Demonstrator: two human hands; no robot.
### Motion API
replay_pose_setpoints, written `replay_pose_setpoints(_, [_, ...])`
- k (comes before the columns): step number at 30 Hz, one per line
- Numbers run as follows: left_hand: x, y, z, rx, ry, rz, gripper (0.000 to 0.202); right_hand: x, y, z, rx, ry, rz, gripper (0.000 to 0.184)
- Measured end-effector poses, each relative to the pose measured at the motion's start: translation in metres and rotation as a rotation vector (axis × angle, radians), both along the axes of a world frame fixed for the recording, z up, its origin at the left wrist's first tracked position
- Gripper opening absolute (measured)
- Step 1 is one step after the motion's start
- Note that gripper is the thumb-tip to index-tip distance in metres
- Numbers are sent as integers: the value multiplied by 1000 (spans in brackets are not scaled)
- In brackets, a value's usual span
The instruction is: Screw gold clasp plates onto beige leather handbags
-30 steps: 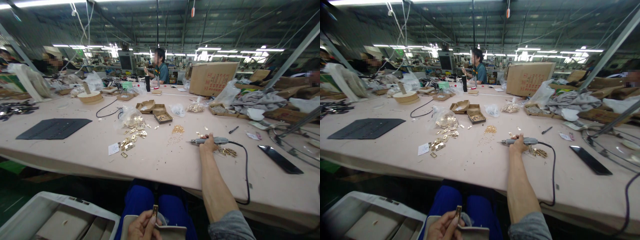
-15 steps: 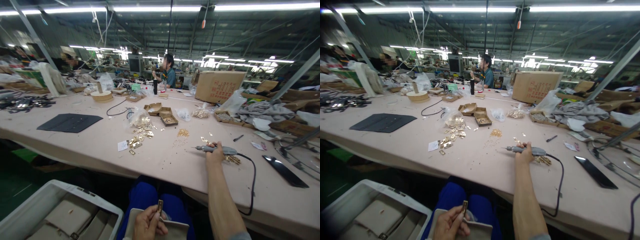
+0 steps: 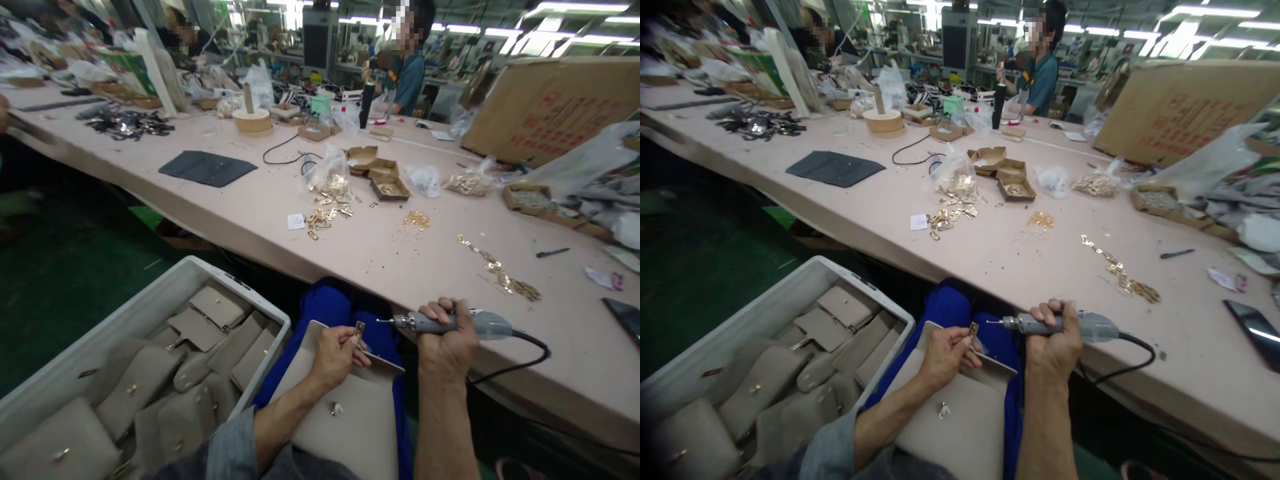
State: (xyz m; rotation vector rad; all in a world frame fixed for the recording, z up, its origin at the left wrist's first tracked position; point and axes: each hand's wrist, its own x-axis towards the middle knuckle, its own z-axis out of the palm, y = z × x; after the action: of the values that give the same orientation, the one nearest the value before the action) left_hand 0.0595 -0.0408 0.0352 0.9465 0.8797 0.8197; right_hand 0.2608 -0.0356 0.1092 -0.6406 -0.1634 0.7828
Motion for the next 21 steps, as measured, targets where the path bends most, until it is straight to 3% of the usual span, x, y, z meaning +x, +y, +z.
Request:
replay_pose_setpoints(5, [-1, -3, -3, -29, -53, -1, 37, -30, -11, -19, -71, -42, 13, 32])
replay_pose_setpoints(21, [-4, 0, -2, -17, -24, -26, 40, -41, -13, -37, -156, -81, 27, 31])
